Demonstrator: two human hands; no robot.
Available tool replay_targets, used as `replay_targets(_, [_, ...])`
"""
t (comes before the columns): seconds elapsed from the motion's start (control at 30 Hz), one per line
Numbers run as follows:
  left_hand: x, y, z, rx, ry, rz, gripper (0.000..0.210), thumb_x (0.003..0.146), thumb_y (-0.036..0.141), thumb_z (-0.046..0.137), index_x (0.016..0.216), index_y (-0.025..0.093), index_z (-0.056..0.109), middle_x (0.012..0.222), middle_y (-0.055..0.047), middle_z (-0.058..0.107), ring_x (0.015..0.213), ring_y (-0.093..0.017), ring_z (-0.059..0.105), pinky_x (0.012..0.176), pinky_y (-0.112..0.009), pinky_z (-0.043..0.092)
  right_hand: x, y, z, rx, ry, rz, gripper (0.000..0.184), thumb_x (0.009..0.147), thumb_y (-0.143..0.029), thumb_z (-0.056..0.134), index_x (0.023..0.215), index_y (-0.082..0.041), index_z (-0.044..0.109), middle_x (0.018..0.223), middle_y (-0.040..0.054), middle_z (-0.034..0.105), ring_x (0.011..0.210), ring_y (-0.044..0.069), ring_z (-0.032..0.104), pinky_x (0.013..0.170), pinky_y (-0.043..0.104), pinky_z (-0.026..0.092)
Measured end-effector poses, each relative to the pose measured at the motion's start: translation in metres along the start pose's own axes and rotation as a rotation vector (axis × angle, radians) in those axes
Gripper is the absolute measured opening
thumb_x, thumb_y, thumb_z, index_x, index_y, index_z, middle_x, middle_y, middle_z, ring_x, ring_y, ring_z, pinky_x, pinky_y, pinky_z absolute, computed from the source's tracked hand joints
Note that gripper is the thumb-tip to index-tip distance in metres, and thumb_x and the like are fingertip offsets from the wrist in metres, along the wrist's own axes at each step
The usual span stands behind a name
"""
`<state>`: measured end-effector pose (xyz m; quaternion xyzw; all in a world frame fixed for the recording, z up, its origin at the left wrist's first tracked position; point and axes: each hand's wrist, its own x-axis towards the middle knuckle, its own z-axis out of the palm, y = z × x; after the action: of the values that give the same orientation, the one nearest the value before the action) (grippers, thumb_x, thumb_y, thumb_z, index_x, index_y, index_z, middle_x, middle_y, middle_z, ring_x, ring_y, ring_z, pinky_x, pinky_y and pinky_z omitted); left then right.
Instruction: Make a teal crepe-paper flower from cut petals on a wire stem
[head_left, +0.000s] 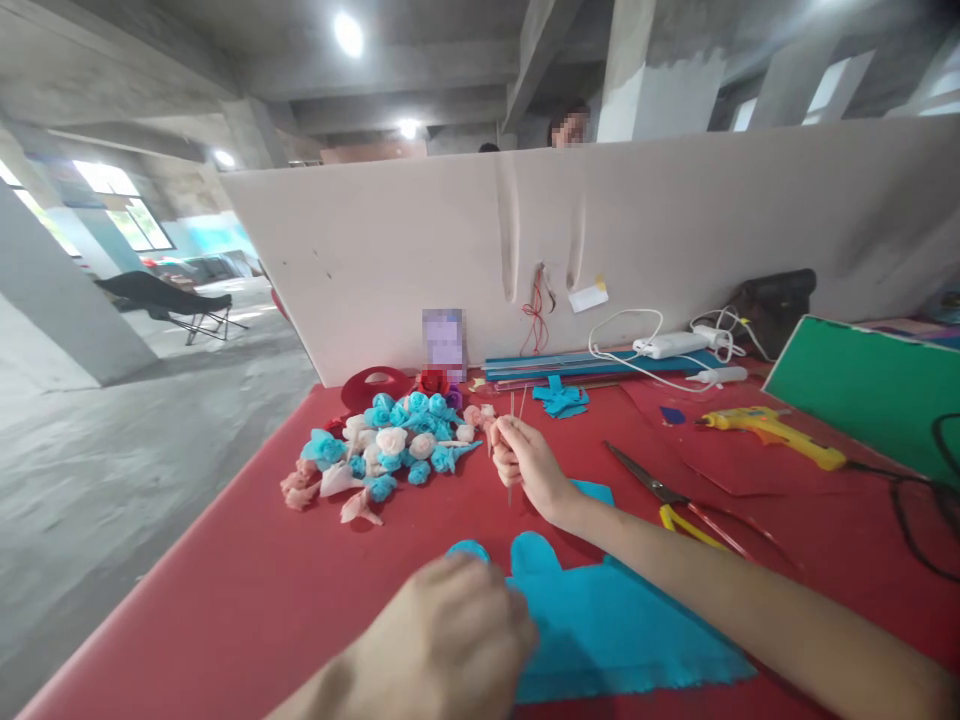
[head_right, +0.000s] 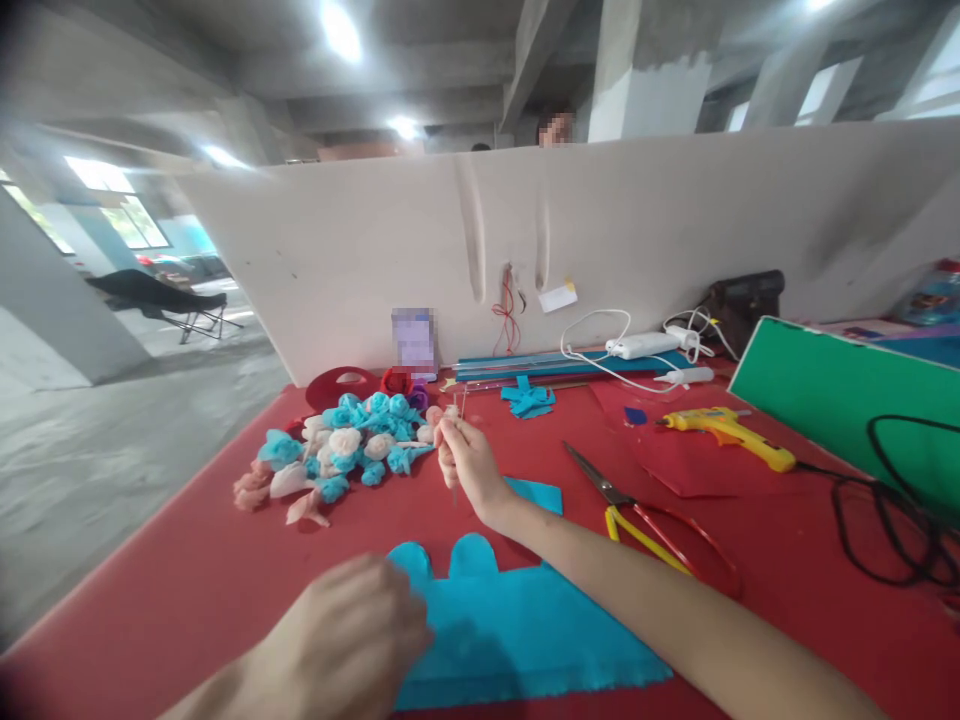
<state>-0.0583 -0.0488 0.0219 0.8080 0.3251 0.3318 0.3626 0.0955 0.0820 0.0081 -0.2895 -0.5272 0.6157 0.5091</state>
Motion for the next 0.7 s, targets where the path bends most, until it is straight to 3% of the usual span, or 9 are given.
replay_targets(0.07, [0.03, 0.006, -0.014, 0.144, -0.052, 0.04, 0.02, 0.087, 0.02, 0.041, 0.086, 0.02, 0.061, 0.084, -0.007, 0.061, 0.08, -0.018, 0.052, 0.075, -0.035, 0.043, -0.003, 0.003, 0.007, 0.019, -0.016, 0.015, 0.03, 0.091, -0.037, 0.043, 0.081, -0.011, 0.053, 0.059, -0.0051, 0.046, 0.041, 0.003, 0.038, 0.039, 0.015, 0.035])
replay_targets(0.17, [0.057, 0.009, -0.021, 0.219, 0.114, -0.002, 0.019, 0.087, 0.018, 0.038, 0.077, 0.019, 0.055, 0.076, -0.005, 0.057, 0.074, -0.017, 0.05, 0.067, -0.03, 0.041, -0.007, 0.004, 0.014, 0.002, -0.039, 0.021, 0.028, 0.09, -0.033, 0.046, 0.076, -0.011, 0.052, 0.057, -0.0058, 0.045, 0.042, 0.003, 0.04, 0.042, 0.016, 0.038])
replay_targets(0.33, [0.07, -0.005, -0.019, 0.207, 0.233, -0.155, 0.011, 0.086, 0.02, 0.041, 0.092, 0.018, 0.05, 0.078, -0.002, 0.053, 0.073, -0.015, 0.05, 0.068, -0.028, 0.043, -0.008, 0.007, 0.014, -0.047, -0.086, 0.069, 0.027, 0.089, -0.031, 0.048, 0.073, -0.01, 0.052, 0.056, -0.0061, 0.044, 0.041, 0.002, 0.038, 0.038, 0.014, 0.034])
replay_targets(0.47, [0.08, -0.015, -0.021, 0.286, 0.303, -0.166, 0.03, 0.083, 0.025, 0.049, 0.111, 0.018, 0.042, 0.077, 0.0, 0.049, 0.074, -0.016, 0.047, 0.071, -0.03, 0.04, -0.003, 0.013, 0.009, -0.058, -0.105, 0.1, 0.025, 0.089, -0.031, 0.047, 0.076, -0.01, 0.052, 0.058, -0.0055, 0.045, 0.042, 0.002, 0.038, 0.038, 0.014, 0.034])
replay_targets(0.7, [0.102, -0.019, -0.03, 0.403, 0.312, -0.134, 0.027, 0.077, 0.035, 0.057, 0.097, 0.018, 0.062, 0.081, -0.004, 0.052, 0.079, -0.021, 0.048, 0.07, -0.035, 0.037, 0.003, 0.017, 0.006, -0.159, -0.097, 0.089, 0.023, 0.089, -0.031, 0.047, 0.082, -0.01, 0.053, 0.061, -0.0049, 0.047, 0.043, 0.003, 0.04, 0.039, 0.014, 0.036])
